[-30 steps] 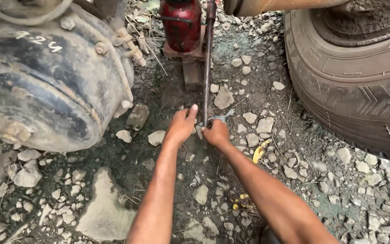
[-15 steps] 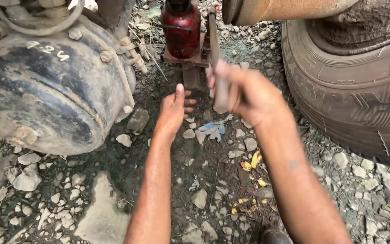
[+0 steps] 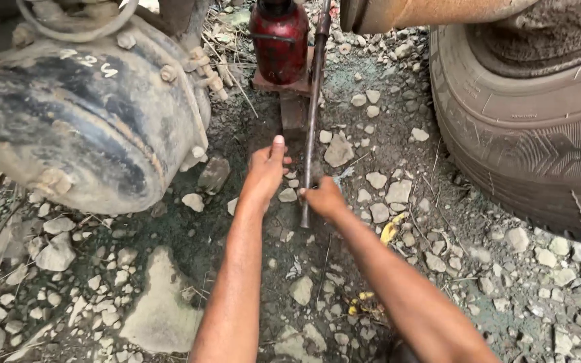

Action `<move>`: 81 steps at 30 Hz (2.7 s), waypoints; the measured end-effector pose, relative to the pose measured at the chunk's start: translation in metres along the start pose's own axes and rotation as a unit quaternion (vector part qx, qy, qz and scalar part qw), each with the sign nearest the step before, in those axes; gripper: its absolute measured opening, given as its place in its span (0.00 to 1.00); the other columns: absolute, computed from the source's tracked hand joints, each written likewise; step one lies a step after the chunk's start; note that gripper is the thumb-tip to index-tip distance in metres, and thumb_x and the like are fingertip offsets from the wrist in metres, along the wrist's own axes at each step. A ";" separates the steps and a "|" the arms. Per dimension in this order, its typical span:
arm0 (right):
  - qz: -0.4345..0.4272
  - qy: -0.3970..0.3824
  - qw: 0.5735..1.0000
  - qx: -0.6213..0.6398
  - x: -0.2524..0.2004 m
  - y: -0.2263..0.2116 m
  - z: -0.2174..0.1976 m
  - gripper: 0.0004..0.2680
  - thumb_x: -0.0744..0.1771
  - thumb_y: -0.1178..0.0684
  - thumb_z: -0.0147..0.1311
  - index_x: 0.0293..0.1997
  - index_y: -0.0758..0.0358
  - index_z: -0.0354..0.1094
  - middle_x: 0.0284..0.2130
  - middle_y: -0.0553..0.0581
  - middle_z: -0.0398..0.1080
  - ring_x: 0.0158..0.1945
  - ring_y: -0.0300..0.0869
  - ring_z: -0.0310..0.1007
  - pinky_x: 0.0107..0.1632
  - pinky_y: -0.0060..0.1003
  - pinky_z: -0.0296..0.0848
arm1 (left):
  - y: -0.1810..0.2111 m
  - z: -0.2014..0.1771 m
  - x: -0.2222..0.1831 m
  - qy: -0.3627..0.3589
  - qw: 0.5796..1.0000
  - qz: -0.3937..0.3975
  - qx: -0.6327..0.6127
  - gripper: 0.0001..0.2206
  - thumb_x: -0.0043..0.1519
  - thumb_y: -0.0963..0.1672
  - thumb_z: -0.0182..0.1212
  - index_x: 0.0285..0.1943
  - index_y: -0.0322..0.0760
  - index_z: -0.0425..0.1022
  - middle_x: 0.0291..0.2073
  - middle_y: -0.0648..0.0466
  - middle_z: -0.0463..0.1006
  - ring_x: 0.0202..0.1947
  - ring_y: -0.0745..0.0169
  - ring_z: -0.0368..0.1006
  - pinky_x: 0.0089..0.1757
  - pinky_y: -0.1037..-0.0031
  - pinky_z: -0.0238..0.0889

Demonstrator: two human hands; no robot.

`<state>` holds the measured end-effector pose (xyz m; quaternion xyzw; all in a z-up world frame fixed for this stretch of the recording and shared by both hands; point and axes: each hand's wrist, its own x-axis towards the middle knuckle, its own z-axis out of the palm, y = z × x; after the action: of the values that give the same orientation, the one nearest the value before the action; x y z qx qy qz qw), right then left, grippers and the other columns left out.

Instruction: Operating a hydraulic jack under a vehicle using a metal handle bar to lift the chassis.

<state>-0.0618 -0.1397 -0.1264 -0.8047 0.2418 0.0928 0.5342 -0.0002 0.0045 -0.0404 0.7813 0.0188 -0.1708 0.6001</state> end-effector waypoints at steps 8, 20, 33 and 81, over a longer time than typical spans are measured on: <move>-0.041 -0.122 0.920 0.369 -0.114 -0.186 -0.141 0.08 0.66 0.51 0.56 0.37 0.65 0.74 0.28 0.55 0.75 0.29 0.40 0.74 0.37 0.34 0.75 | 0.038 -0.005 -0.011 -0.032 0.998 -0.008 -0.052 0.32 0.68 0.59 0.40 0.61 0.31 0.75 0.43 0.49 0.84 0.35 0.64 0.76 0.37 0.70 0.69; 0.045 -0.011 0.996 0.070 -0.011 0.008 0.000 0.11 0.63 0.48 0.64 0.44 0.62 0.76 0.38 0.62 0.80 0.41 0.50 0.80 0.46 0.46 0.77 | 0.003 -0.007 0.004 -0.011 0.995 -0.088 -0.052 0.33 0.68 0.60 0.36 0.61 0.31 0.74 0.44 0.49 0.84 0.36 0.63 0.77 0.38 0.70 0.69; 0.011 -0.152 0.954 0.260 -0.064 -0.080 -0.068 0.07 0.63 0.54 0.63 0.38 0.66 0.75 0.28 0.56 0.77 0.29 0.43 0.76 0.35 0.39 0.78 | -0.036 -0.004 0.003 -0.055 0.995 -0.081 -0.031 0.26 0.68 0.56 0.51 0.53 0.29 0.77 0.38 0.48 0.83 0.32 0.63 0.75 0.34 0.68 0.68; -0.092 0.103 0.982 -0.125 0.017 0.035 0.017 0.09 0.63 0.49 0.61 0.36 0.65 0.78 0.31 0.68 0.77 0.36 0.58 0.79 0.43 0.50 0.76 | -0.086 0.057 0.013 0.064 0.976 -0.030 0.206 0.11 0.55 0.46 0.75 0.41 0.37 0.86 0.34 0.47 0.83 0.31 0.58 0.75 0.36 0.67 0.66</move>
<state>-0.0623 -0.1401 -0.1689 -0.8892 0.2073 -0.0106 0.4077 -0.0223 -0.0275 -0.1363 0.8965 0.0450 -0.1380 0.4185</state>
